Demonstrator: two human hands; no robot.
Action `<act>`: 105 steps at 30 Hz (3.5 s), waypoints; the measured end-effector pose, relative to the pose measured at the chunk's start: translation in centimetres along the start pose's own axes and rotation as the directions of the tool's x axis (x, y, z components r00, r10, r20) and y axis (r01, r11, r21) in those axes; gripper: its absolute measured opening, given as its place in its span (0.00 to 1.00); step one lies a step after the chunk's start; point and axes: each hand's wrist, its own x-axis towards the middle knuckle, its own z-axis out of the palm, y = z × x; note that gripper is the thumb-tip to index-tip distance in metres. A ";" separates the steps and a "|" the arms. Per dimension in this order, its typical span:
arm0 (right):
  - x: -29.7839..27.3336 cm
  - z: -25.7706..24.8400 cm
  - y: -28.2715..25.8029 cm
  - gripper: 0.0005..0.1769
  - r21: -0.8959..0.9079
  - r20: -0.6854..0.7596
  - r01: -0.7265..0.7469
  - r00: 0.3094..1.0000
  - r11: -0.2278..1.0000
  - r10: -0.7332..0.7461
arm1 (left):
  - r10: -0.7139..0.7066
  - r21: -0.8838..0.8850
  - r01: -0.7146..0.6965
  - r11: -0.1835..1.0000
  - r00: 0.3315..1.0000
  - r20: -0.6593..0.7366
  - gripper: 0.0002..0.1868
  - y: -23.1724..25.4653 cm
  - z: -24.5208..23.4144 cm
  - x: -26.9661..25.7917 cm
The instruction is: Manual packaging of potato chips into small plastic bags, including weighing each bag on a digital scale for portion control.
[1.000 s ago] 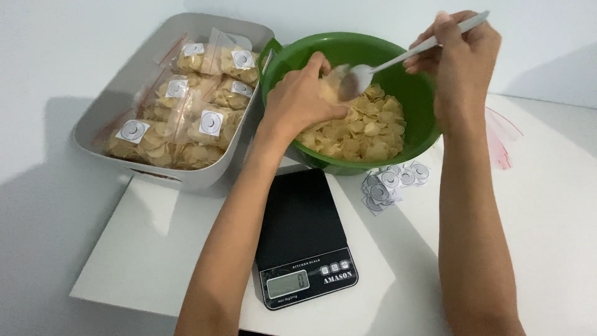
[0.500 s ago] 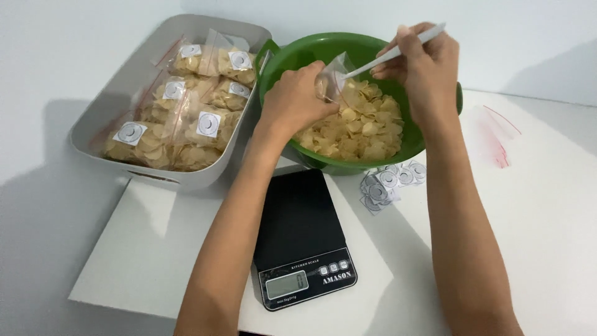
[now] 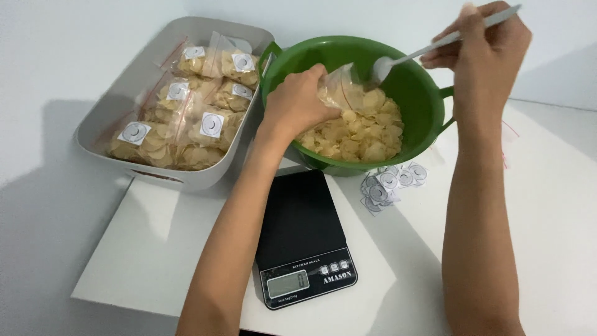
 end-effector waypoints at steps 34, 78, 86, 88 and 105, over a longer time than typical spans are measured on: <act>-4.2 -0.8 -8.2 0.25 -0.137 0.716 0.020 0.693 0.990 0.085 | 0.649 -0.988 -0.002 0.154 0.755 0.100 0.33 -0.3 -3.7 -5.6; -17.4 2.2 -1.4 0.25 -0.252 0.690 0.346 0.719 0.903 -0.083 | -0.372 -0.656 0.129 0.744 0.895 -0.246 0.19 -1.1 1.2 -17.7; -17.9 1.8 -1.2 0.25 -0.288 0.720 0.430 0.686 0.856 -0.102 | -0.291 -0.475 0.128 0.871 0.912 -0.288 0.15 -2.3 3.1 -16.9; -17.7 1.8 -1.2 0.25 -0.292 0.723 0.443 0.683 0.848 -0.107 | -0.288 -0.435 0.143 0.889 0.913 -0.288 0.15 -2.3 3.2 -17.0; -15.9 -0.9 -0.1 0.15 -0.214 0.697 0.340 0.710 0.916 -0.100 | -0.233 -0.373 0.113 0.921 0.927 -0.294 0.13 -4.1 1.3 -18.6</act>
